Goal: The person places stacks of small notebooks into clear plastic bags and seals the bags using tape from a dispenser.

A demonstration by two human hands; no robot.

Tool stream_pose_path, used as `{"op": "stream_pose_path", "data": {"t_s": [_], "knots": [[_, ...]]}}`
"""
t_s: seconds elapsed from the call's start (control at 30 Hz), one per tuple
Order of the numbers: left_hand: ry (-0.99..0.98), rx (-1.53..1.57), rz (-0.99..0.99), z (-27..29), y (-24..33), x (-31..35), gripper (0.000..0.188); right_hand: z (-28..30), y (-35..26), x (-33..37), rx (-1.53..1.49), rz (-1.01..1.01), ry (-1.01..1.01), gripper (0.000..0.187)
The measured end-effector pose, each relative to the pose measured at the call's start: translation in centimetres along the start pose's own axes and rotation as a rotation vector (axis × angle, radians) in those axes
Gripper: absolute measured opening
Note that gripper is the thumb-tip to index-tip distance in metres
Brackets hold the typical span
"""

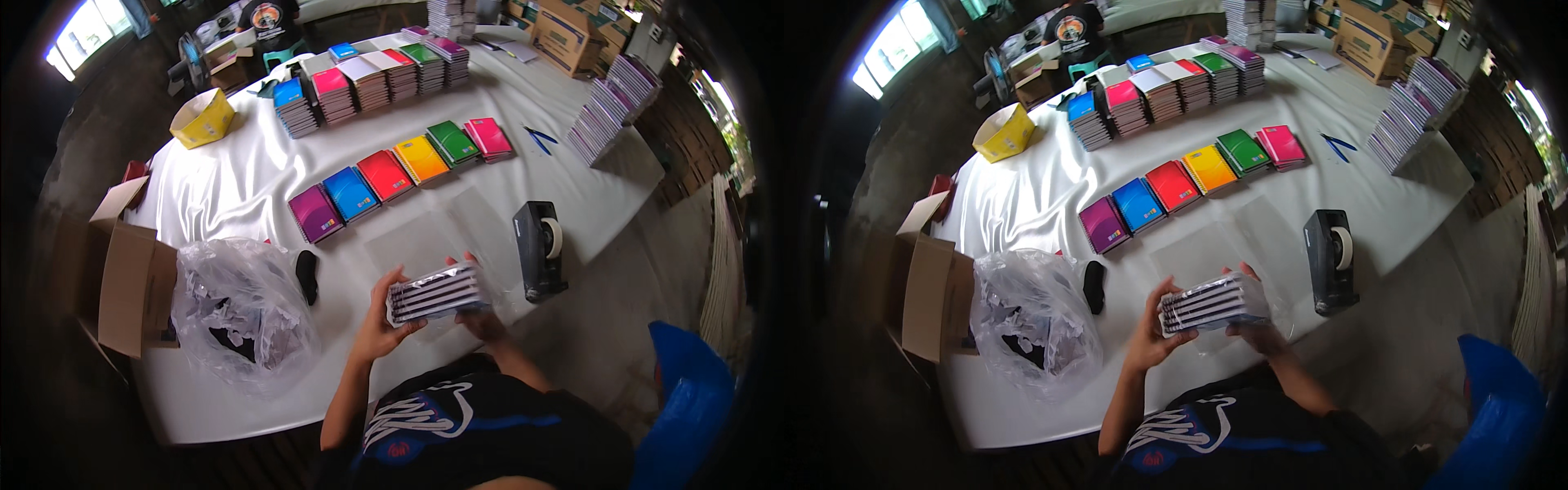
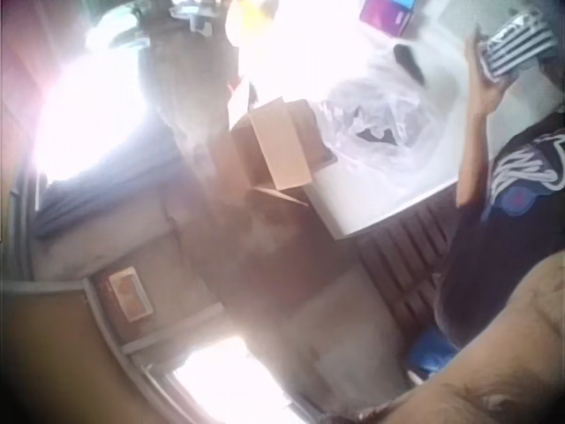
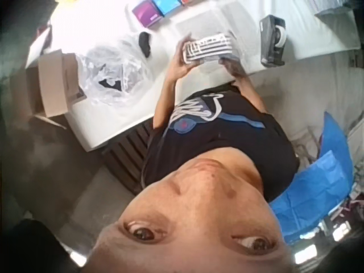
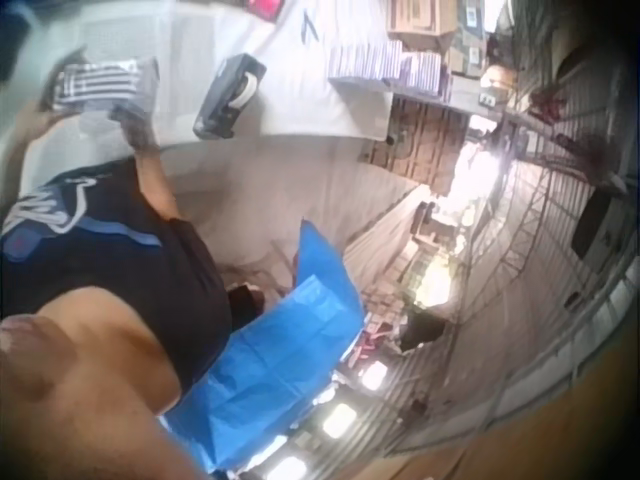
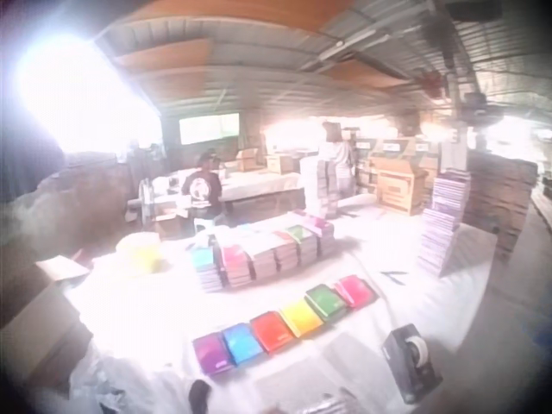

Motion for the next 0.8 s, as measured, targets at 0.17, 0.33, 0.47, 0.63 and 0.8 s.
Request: {"op": "stream_pose_path", "data": {"t_s": [0.17,0.33,0.47,0.63,0.8], "knots": [[0.083,-0.191,0.283,-4.2,-4.9,1.5,0.100,3.9,0.4,-1.8,0.691,-0.174,-0.367,0.110],[0.364,-0.334,0.085,-3.1,-1.0,0.8,0.110,4.8,-4.0,-1.6,0.665,-0.039,-0.056,0.092],[0.506,-0.364,-0.163,-3.2,0.8,2.2,0.086,7.6,-3.9,1.1,0.797,0.029,-0.178,0.068],[0.273,-0.830,-0.371,-2.4,6.5,0.2,0.024,1.1,-8.6,-1.5,1.210,0.271,-0.352,0.037],[0.406,-0.589,-0.368,-1.0,7.5,0.5,0.044,0.2,-10.8,-3.2,1.194,0.187,-0.376,0.034]]}}
Point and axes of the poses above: each hand's wrist, its own x-axis away from the middle knuckle, its own z-axis out of the back of the hand, y = z × x, the point moved 3 cm from there along -x, towards the middle knuckle, and after that the axes turned 12 degrees about -y, right-handed, at the moved point
